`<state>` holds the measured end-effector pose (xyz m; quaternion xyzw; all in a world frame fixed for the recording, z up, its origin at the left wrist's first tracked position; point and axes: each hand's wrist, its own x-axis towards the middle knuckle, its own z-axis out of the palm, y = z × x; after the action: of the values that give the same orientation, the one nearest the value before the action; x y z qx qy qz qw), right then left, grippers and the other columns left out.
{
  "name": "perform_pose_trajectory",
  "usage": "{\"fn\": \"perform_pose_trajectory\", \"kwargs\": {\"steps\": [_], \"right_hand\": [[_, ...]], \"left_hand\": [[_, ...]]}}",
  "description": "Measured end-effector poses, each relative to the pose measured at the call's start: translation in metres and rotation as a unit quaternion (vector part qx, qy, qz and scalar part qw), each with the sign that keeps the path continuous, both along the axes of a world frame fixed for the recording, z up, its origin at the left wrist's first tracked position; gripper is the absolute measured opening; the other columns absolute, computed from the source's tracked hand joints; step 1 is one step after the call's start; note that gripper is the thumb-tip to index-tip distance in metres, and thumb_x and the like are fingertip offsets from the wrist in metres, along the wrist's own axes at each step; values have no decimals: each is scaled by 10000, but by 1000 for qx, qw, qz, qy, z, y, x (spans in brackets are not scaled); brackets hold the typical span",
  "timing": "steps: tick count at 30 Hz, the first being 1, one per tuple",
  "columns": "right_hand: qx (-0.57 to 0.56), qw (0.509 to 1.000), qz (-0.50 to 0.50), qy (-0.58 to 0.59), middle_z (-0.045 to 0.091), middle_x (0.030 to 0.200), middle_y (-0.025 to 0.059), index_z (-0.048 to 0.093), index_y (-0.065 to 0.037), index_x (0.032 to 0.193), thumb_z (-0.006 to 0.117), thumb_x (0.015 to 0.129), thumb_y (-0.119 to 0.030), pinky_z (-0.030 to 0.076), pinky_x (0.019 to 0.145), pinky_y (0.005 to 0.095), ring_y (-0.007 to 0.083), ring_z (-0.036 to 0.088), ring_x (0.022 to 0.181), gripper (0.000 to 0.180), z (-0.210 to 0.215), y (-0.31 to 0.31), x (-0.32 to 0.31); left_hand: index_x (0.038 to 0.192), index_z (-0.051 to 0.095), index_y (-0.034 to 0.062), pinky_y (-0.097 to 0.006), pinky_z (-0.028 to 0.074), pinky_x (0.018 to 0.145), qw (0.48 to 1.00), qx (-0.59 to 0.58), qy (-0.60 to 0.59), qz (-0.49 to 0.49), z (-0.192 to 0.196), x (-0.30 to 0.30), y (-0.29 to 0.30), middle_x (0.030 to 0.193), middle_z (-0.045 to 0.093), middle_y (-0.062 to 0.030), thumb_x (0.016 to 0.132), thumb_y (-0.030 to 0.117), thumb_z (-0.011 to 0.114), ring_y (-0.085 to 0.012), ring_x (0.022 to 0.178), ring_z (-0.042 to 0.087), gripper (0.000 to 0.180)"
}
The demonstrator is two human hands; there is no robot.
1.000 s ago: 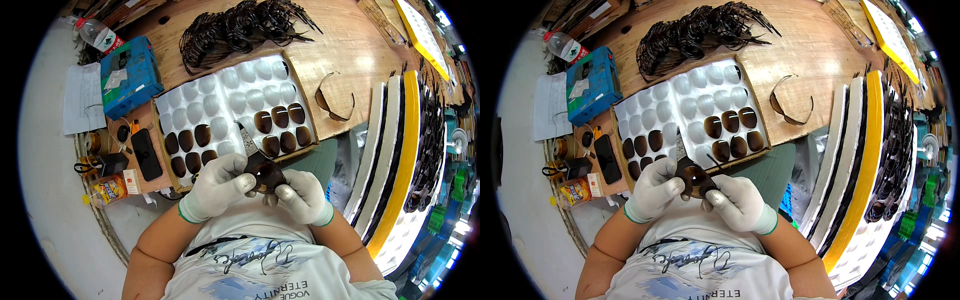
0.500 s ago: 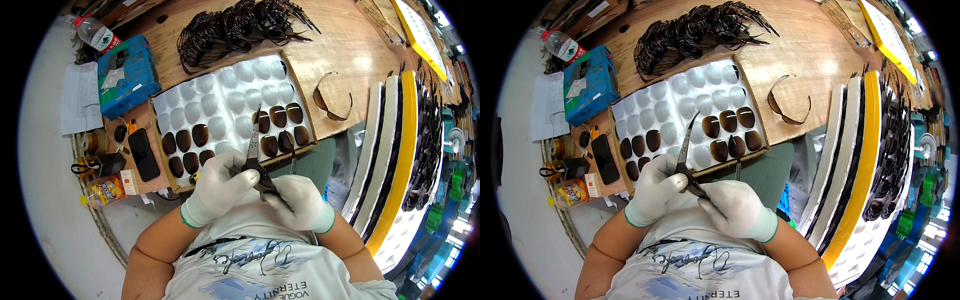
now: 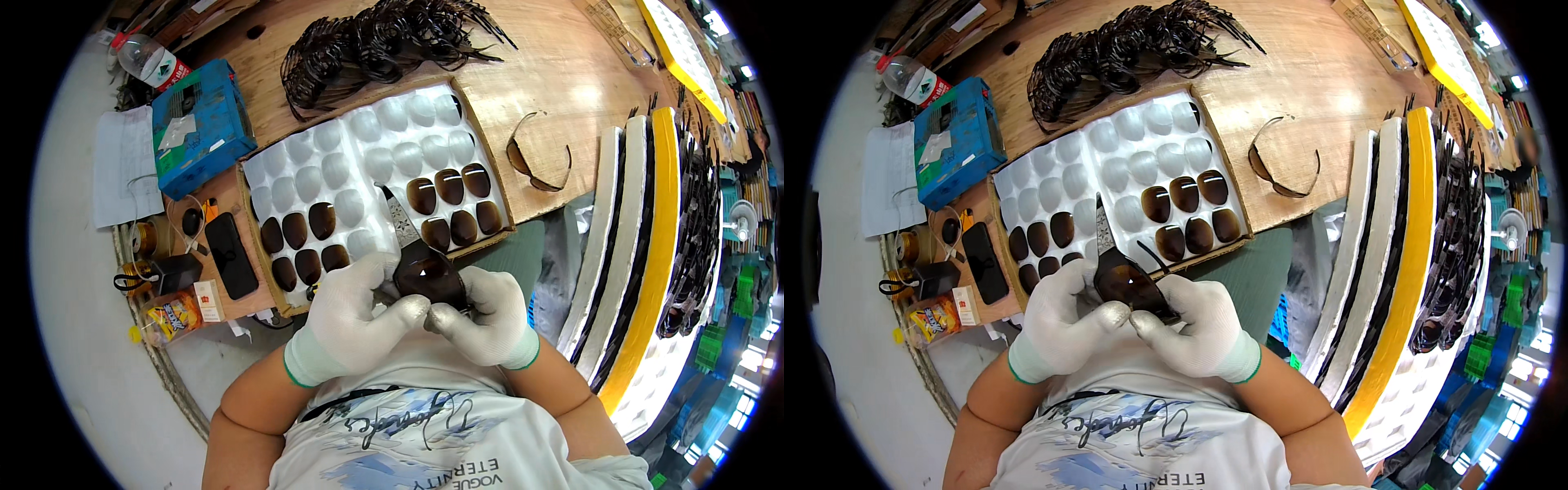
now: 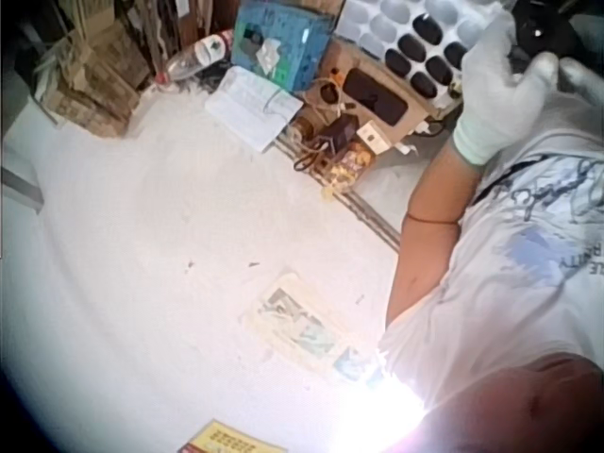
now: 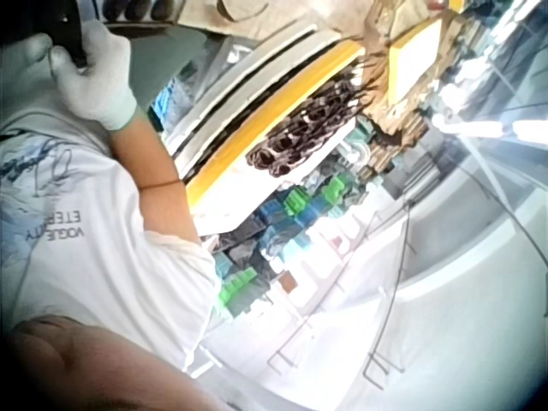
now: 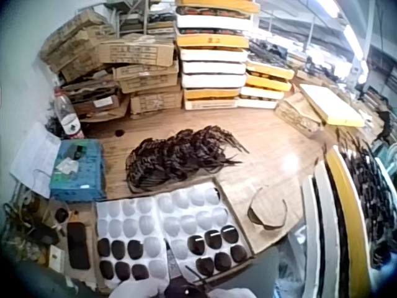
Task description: The person assembles sunglasses by inserting lenses into frames and placing the completed units into a foam tray. They repeatedly pick up lenses and frames, fit them together, and arrange the finished sunglasses in rows within the tray.
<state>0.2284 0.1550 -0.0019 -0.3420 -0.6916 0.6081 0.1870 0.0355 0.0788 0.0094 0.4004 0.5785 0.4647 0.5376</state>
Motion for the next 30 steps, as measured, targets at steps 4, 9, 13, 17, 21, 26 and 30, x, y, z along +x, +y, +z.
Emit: {"fn": "perform_pose_trajectory", "kwargs": {"steps": [4,9,13,17,21,26,30], "right_hand": [[84,996,20,-14,677,711,147,656,13,953,715,837,-91,523,586,340,277,679,599,166,12,5,-3],[-56,996,69,6,704,921,206,623,38,1144,665,790,-29,552,771,370,366,705,839,363,7,17,-8],[112,988,64,-90,684,1023,225,613,-6,1207,617,761,7,543,857,439,388,684,965,446,-8,28,-7],[353,832,-119,-412,642,1128,185,604,-20,1171,632,770,-52,508,903,448,355,630,1060,403,-58,91,16],[331,742,-104,-573,632,1200,180,614,-20,1164,592,838,-100,498,976,429,351,620,1115,337,-111,162,33],[245,762,-82,-593,654,1196,198,653,-11,1109,562,865,-144,524,958,465,364,657,1113,292,-125,197,32],[242,782,11,-574,670,1174,195,667,-31,1101,639,827,-202,523,961,457,378,652,1103,324,-113,216,35]], "left_hand": [[1083,625,-46,-296,540,677,996,-17,74,-36,8,-6,-2,852,706,-148,868,151,738,-157,719,684,313],[1098,643,-24,-319,547,687,990,41,108,-83,12,-11,6,878,699,-167,860,166,746,-206,746,702,321],[1114,655,-20,-340,566,761,975,95,194,-47,-14,-8,11,946,707,-187,856,162,746,-234,846,724,328],[1197,593,-46,-330,543,885,997,-25,57,39,-45,-16,4,1054,690,-139,894,52,667,-188,961,679,327],[1188,571,-50,-310,506,916,995,-81,-18,51,-49,-17,22,1059,653,-98,926,12,606,-146,980,625,272],[1122,611,-64,-277,513,810,983,-116,84,113,-58,-24,26,979,662,-75,931,63,633,-118,882,617,231],[1062,652,-67,-280,503,729,947,-113,210,216,-81,-72,48,910,684,-88,921,115,645,-123,811,617,230]]}}
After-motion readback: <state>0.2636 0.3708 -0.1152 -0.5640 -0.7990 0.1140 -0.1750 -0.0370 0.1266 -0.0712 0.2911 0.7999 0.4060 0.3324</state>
